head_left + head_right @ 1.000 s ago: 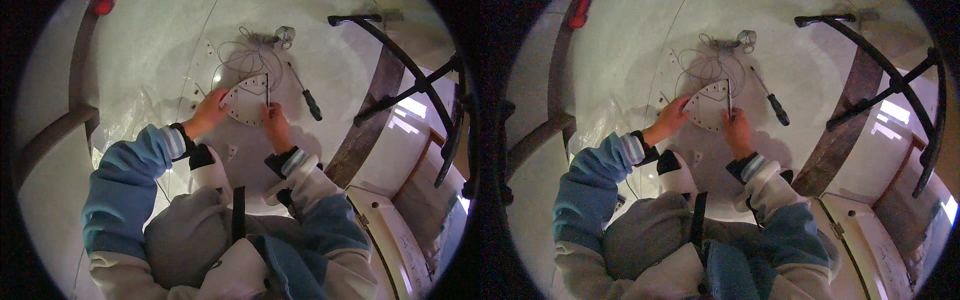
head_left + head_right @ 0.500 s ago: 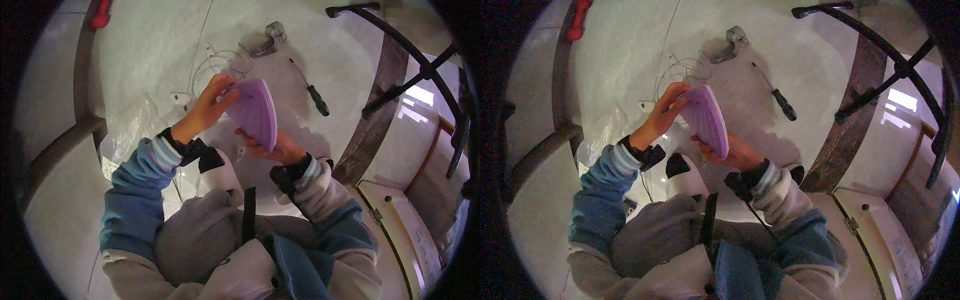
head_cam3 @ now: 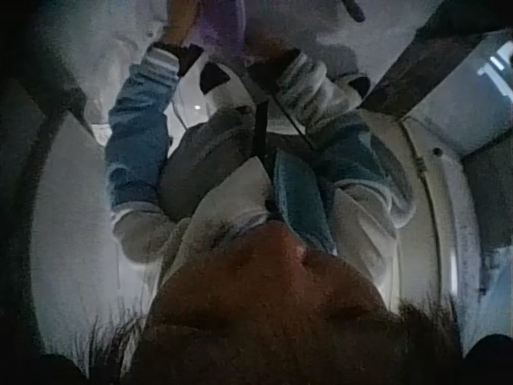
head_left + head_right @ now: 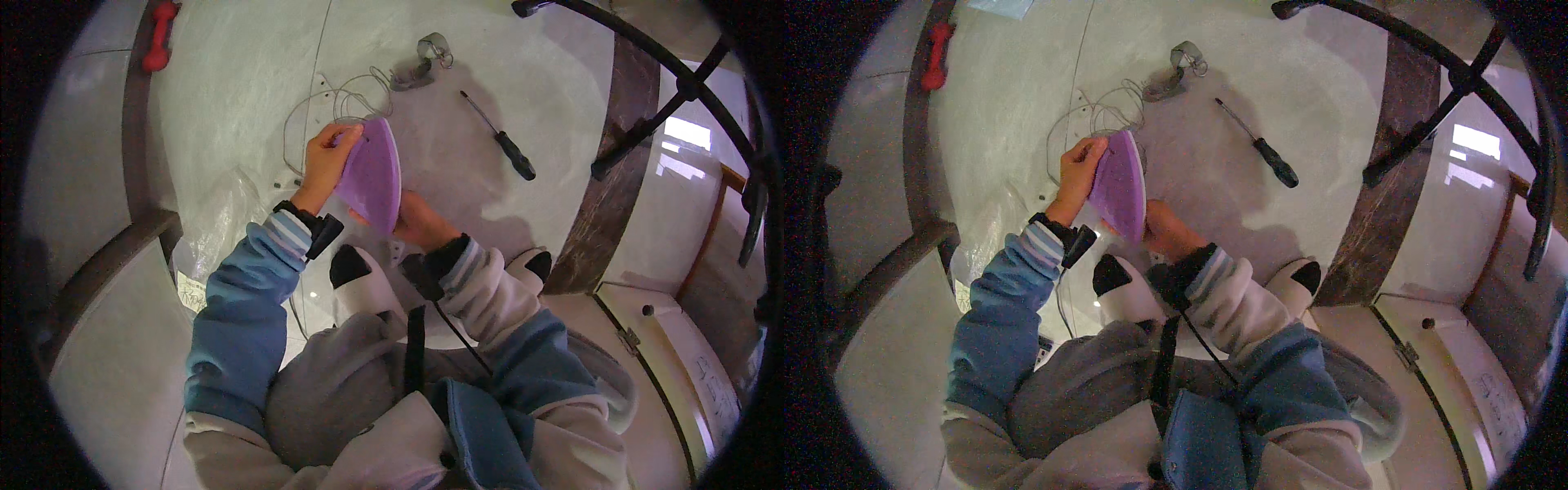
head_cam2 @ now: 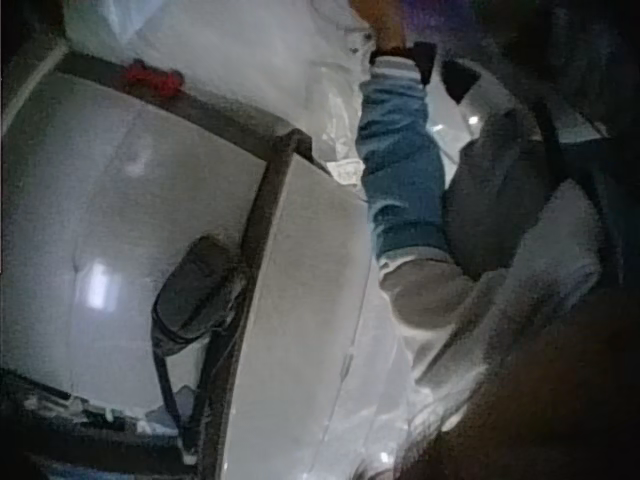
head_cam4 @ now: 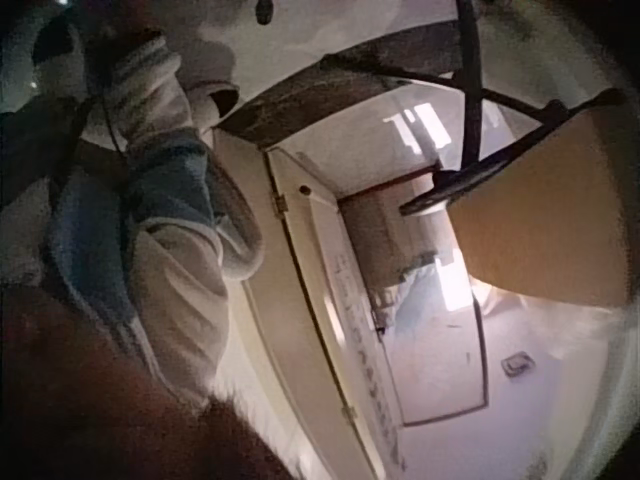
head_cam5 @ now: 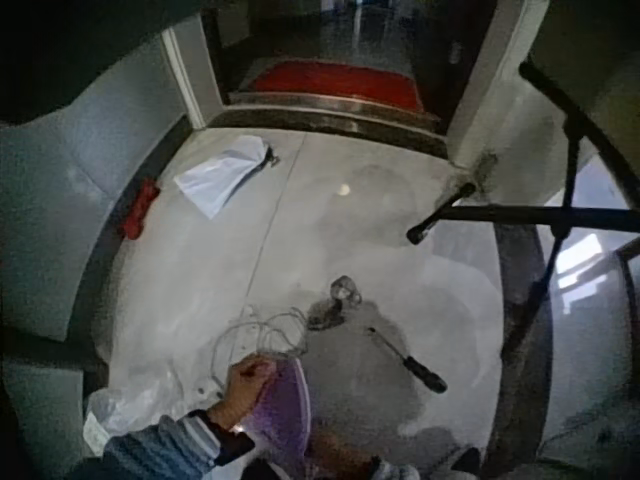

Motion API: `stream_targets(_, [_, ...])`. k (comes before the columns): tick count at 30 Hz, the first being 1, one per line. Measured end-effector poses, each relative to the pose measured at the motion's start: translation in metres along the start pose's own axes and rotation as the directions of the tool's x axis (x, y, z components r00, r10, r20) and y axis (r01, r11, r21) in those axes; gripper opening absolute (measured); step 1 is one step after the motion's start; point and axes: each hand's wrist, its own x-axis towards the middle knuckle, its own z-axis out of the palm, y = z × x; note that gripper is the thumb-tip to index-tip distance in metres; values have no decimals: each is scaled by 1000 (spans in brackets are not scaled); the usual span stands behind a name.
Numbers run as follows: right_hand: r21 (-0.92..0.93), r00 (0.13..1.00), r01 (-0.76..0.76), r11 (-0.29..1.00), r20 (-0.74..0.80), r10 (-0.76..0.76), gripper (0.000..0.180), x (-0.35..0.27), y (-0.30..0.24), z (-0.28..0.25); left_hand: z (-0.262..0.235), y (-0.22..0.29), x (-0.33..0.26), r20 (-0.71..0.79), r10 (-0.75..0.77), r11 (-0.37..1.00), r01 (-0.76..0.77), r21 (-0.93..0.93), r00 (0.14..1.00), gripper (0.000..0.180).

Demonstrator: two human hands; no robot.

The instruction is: The person assembles a white triangular electronic component by inserting screws and tightening them with a screwdriver. They handle the component and screwdriver throughout, occasionally adjusting the component's position on the floor.

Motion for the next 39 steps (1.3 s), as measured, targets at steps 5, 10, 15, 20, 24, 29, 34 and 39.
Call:
stream_targets(5, [565, 838, -358, 743, -157, 522, 27, 0, -13, 2, -9, 0, 6, -56, -58, 996, 61, 63, 997, 27])
stream_targets(10, [398, 860, -335, 854, -240, 450, 26, -10, -36, 13, -5, 10, 8, -128, -188, 974, 168, -152, 974, 36])
stream_targets(15, [182, 877, -352, 918, -277, 391, 21, -3, -50, 25, -13, 9, 6, -22, -323, 918, 307, -251, 946, 51])
stream_targets(20, [158, 931, -245, 957, -237, 277, 21, 0, -57, 43, -29, 3, 7, 483, -287, 740, 512, -437, 827, 65])
stream_targets(24, [58, 962, -139, 989, -228, 149, 23, -1, -64, 61, -28, 11, -21, 515, -165, 611, 497, -616, 841, 58])
stream_targets(29, [-141, 966, -94, 986, -254, 56, 21, -2, -70, 73, -21, 31, -50, 436, -201, 589, 464, -662, 877, 52])
stream_targets(34, [-182, 964, 48, 982, -248, -93, 18, -3, -71, 78, -17, 35, -59, 471, -54, 471, 439, -765, 880, 60])
stream_targets(39, [-275, 974, 63, 959, -191, -119, 17, -3, -75, 79, -13, 30, -61, 477, -150, 448, 489, -749, 866, 50])
